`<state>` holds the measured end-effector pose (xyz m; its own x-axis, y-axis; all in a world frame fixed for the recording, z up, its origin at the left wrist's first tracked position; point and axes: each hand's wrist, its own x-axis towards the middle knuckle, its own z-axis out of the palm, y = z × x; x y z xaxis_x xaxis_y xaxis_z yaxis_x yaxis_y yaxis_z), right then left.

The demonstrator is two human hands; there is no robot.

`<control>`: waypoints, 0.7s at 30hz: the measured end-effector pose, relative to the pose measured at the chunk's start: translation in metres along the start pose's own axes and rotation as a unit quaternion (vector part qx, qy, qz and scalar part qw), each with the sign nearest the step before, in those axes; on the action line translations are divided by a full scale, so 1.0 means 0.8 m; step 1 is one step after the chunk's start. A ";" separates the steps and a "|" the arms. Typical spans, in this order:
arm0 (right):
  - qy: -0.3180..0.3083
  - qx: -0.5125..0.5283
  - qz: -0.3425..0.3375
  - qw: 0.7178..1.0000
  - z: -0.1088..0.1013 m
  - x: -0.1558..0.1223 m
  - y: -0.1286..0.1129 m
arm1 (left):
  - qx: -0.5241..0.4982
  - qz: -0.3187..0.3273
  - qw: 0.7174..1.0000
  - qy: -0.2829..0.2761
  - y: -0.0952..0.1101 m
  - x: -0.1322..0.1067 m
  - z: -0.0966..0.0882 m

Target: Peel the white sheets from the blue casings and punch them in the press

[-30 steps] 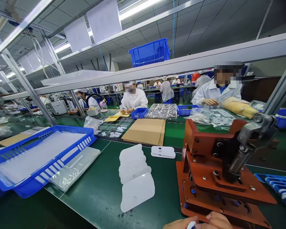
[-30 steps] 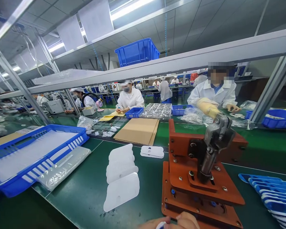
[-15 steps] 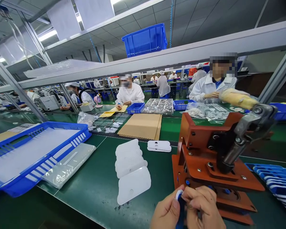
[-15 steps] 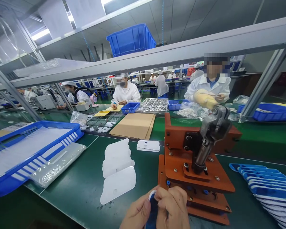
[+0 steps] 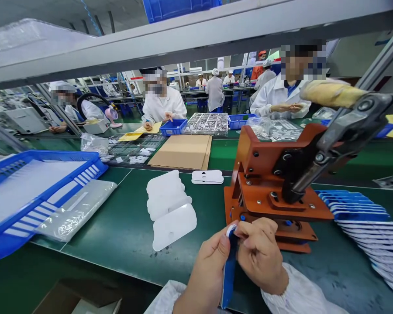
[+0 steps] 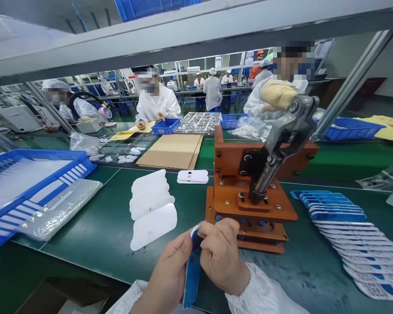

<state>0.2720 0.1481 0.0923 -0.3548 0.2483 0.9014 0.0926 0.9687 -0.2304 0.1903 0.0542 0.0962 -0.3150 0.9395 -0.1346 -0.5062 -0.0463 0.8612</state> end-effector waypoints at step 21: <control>-0.199 0.424 0.521 0.714 -0.051 -0.010 -0.029 | 0.503 0.059 0.849 -0.150 0.049 -0.014 -0.002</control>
<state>0.3108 0.1236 0.1050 -0.7563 0.6518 -0.0565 -0.0386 -0.1307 -0.9907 0.1726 0.0413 0.1303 -0.0198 0.9997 -0.0169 0.5049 0.0246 0.8628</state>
